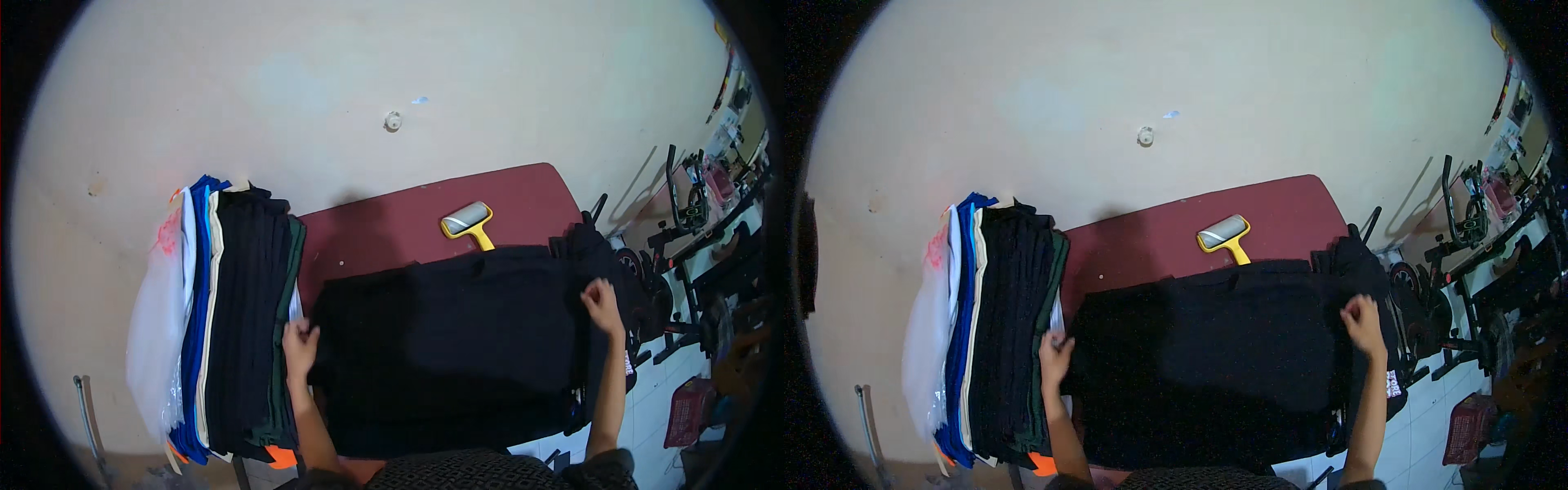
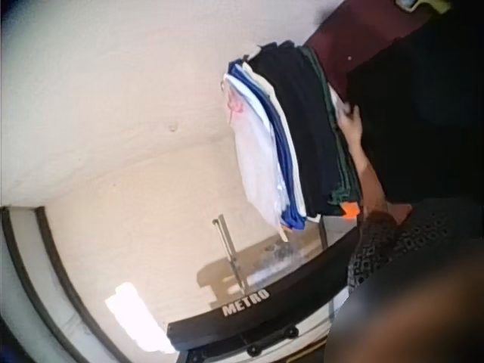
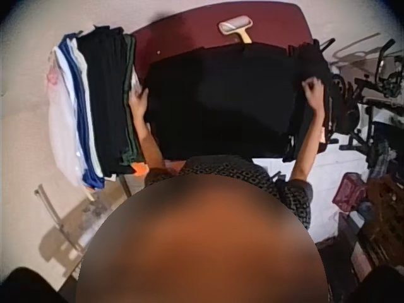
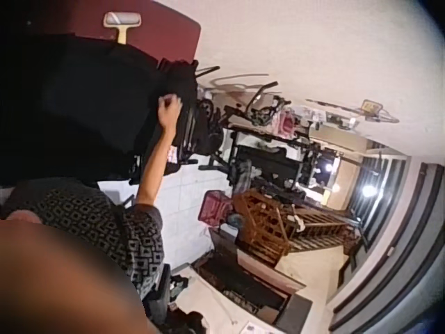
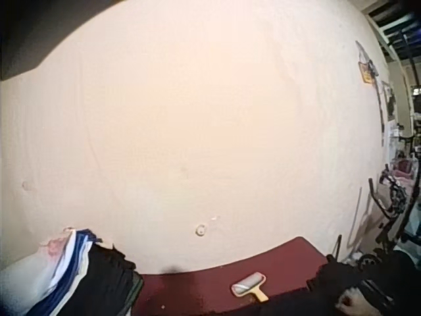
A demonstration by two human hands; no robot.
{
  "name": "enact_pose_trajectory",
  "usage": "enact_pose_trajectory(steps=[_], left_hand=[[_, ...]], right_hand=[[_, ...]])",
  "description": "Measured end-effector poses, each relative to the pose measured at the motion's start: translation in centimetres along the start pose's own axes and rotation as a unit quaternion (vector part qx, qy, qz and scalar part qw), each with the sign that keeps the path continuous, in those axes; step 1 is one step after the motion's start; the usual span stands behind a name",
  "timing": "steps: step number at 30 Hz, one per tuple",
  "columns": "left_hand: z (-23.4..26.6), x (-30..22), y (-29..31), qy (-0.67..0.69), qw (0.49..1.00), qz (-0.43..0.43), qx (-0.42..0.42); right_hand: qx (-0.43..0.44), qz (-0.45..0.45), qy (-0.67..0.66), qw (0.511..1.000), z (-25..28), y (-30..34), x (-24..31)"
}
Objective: Using a lint roller to remove debris from printed black t-shirts before folding them.
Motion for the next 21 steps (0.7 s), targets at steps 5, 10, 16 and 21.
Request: enact_pose_trajectory(steps=[5,10,16,21], left_hand=[[1.6,-0.2,12.4,-0.01,0.991,0.129,0.033],[1.5,-1.8,16.2,0.139,0.969,0.198,0.054],[2.0,2.7,18.0,0.106,0.98,0.089,0.141],[2.4,2.8,16.5,0.145,0.967,0.118,0.175]], right_hand=[[0.032,-0.143,-0.056,0.988,-0.5,12.5,-0.6],[-0.044,-0.144,-0.067,0.986,-1.8,16.2,0.0],[0.089,-0.151,-0.076,0.982,-1.1,16.8,-1.3],[-0.033,0.043,0.009,0.998,-2.6,16.9,-3.6]])
Point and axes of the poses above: each hand's wrist, its own y-axis away from the middle knuckle, its own z-axis out of the back of the hand, x = y × z, the point moved 1 cm from there along -y, towards the middle knuckle, and after that the axes turned 6 degrees about -z, right-handed, at the moved point
